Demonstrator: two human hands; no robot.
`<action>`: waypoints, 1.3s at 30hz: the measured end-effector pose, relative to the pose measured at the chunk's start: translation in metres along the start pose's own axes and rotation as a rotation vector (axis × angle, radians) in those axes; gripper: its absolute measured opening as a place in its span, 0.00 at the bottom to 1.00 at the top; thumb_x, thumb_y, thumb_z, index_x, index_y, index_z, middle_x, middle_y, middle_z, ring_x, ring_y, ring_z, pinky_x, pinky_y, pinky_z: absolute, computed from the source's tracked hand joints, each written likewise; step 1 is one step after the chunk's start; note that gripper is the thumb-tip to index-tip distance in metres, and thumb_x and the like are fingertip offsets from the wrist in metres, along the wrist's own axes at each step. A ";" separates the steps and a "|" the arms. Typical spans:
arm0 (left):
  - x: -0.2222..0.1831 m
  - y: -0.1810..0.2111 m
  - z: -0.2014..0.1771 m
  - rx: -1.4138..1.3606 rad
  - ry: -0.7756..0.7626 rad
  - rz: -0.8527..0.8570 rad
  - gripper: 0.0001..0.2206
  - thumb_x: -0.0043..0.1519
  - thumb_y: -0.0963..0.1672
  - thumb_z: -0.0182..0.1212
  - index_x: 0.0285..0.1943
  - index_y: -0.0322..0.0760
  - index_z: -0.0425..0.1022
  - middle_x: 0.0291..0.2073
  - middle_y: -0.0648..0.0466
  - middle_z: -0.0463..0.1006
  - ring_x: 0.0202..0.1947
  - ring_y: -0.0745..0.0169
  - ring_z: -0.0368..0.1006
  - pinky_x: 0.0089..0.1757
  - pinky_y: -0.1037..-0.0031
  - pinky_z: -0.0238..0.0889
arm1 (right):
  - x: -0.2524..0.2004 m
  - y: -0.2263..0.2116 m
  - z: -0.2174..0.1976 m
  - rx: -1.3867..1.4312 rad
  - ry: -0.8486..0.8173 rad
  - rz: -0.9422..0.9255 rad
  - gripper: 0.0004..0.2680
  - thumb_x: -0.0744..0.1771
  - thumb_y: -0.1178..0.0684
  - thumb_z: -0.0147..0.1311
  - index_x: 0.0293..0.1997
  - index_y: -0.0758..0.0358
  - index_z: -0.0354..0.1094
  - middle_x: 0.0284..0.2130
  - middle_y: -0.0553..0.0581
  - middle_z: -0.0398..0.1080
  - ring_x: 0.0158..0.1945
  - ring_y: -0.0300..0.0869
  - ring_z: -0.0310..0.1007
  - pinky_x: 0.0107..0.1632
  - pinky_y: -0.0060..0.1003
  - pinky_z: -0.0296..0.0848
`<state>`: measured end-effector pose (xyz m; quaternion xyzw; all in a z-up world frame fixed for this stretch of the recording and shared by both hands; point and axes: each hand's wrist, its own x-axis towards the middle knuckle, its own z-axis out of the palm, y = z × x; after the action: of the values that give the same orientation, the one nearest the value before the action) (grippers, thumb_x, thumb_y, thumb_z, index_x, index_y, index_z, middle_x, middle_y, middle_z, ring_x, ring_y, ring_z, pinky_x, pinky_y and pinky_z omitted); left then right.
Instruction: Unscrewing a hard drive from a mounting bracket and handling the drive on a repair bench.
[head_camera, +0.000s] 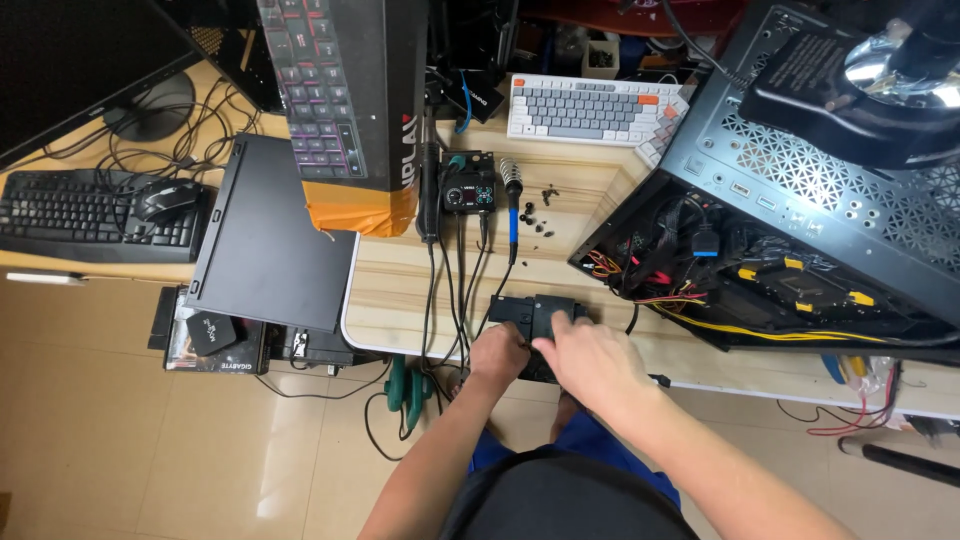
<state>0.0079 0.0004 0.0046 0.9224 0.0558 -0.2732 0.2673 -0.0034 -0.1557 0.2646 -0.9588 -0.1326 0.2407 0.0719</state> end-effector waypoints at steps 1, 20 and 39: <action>0.004 -0.002 0.004 -0.003 0.002 0.010 0.07 0.64 0.51 0.66 0.41 0.51 0.78 0.36 0.57 0.81 0.47 0.51 0.84 0.49 0.57 0.80 | 0.001 0.002 0.002 -0.026 -0.007 -0.022 0.17 0.74 0.37 0.44 0.61 0.59 0.65 0.41 0.66 0.75 0.43 0.64 0.86 0.45 0.59 0.83; -0.017 0.005 -0.007 0.457 0.123 0.391 0.05 0.66 0.43 0.60 0.39 0.49 0.81 0.36 0.59 0.84 0.34 0.58 0.85 0.38 0.64 0.80 | -0.001 0.008 0.012 -0.082 -0.001 -0.007 0.18 0.72 0.41 0.49 0.67 0.59 0.60 0.41 0.64 0.76 0.40 0.60 0.86 0.44 0.55 0.83; 0.000 -0.008 0.008 0.564 0.206 0.523 0.06 0.67 0.47 0.60 0.40 0.48 0.81 0.36 0.57 0.84 0.29 0.57 0.84 0.31 0.61 0.78 | -0.012 0.009 0.015 0.042 0.136 -0.211 0.15 0.67 0.58 0.63 0.59 0.63 0.65 0.48 0.61 0.65 0.43 0.60 0.83 0.46 0.49 0.84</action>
<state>0.0021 0.0028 -0.0047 0.9652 -0.2317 -0.1065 0.0573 -0.0187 -0.1666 0.2548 -0.9520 -0.2224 0.1691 0.1254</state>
